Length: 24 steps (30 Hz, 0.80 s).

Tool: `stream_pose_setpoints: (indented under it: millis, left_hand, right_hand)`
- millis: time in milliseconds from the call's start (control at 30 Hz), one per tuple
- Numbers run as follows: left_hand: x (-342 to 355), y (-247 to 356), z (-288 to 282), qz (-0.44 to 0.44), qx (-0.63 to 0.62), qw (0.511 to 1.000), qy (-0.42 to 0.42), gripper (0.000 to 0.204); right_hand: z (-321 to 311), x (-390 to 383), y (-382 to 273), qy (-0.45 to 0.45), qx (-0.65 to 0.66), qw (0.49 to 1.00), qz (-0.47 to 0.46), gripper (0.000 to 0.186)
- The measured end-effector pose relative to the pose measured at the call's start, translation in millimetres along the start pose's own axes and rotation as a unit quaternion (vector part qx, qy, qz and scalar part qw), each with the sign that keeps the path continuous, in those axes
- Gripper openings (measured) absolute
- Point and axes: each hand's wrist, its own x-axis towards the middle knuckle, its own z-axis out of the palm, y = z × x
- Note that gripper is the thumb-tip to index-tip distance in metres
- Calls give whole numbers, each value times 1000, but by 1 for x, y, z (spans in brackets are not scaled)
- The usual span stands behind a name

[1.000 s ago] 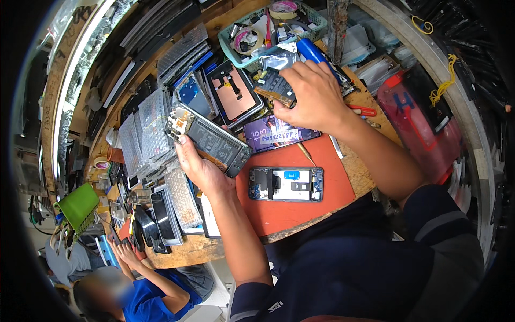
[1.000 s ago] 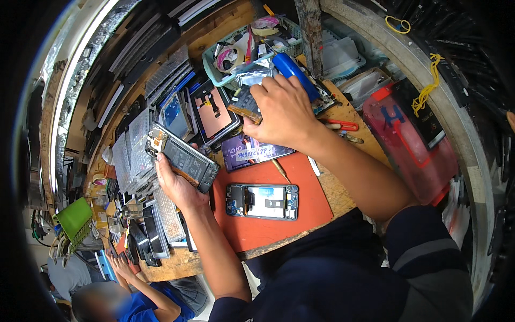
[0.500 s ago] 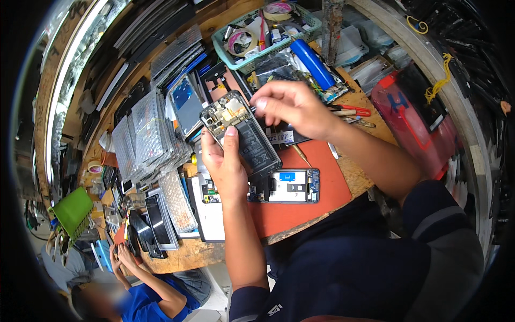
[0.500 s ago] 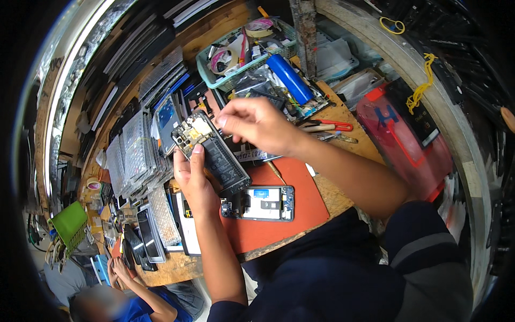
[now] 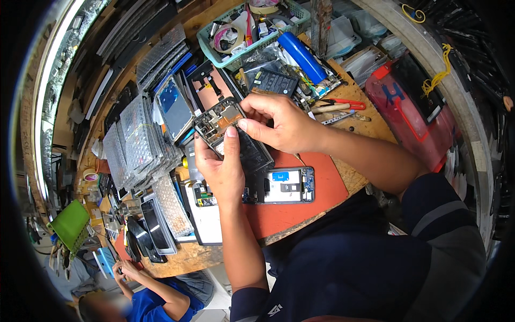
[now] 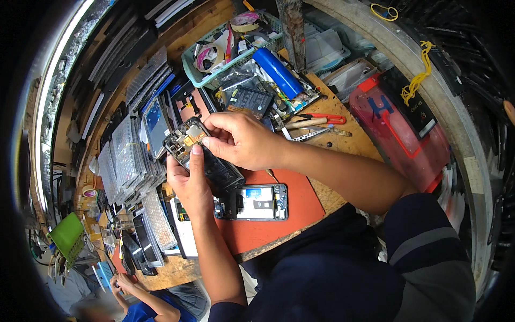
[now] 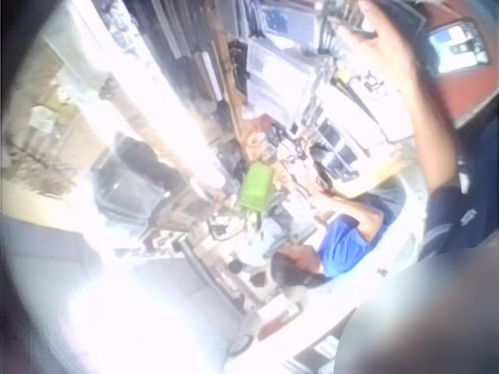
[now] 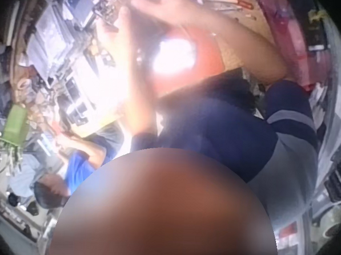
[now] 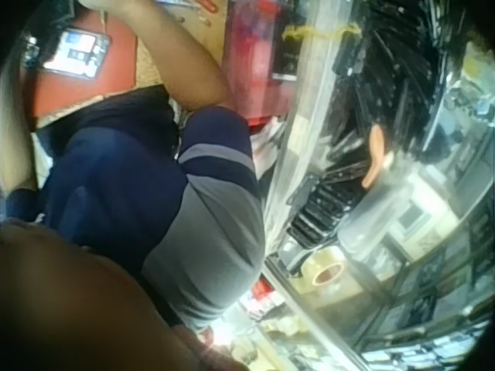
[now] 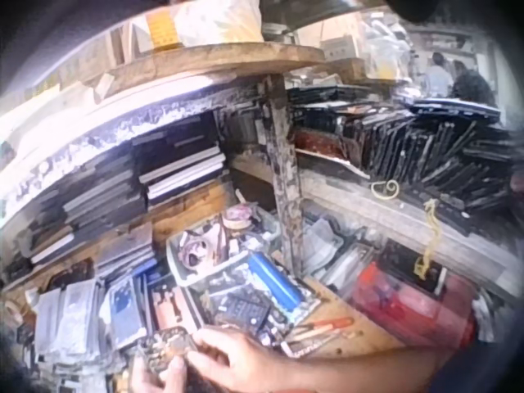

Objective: The person handles multiple mobile phones and parts at a cluttered workbench, opening and closing phone casings, inspecting internal components, and moving items around. They also walk to a sink area and return to the bench, continuing to manipulate phone parts.

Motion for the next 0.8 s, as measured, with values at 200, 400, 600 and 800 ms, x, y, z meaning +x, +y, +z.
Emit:
stream_pose_setpoints:
  millis: [200, 400, 600, 800]
  left_hand:
    - [0, 1, 2, 4, 27, 1000, -8, 27]
    - [-4, 5, 6, -3, 28, 1000, -5, 25]
    - [-4, 12, 8, -75, -59, 995, -27, 28]
    - [-6, 10, 4, -61, -61, 995, -49, 30]
  right_hand:
    - [3, -2, -10, 20, -32, 999, 7, 11]
    - [9, -8, -6, 27, -9, 999, 28, 11]
    - [-1, -3, 0, -28, 133, 988, 75, 12]
    - [-2, -2, 5, -38, 163, 982, 84, 13]
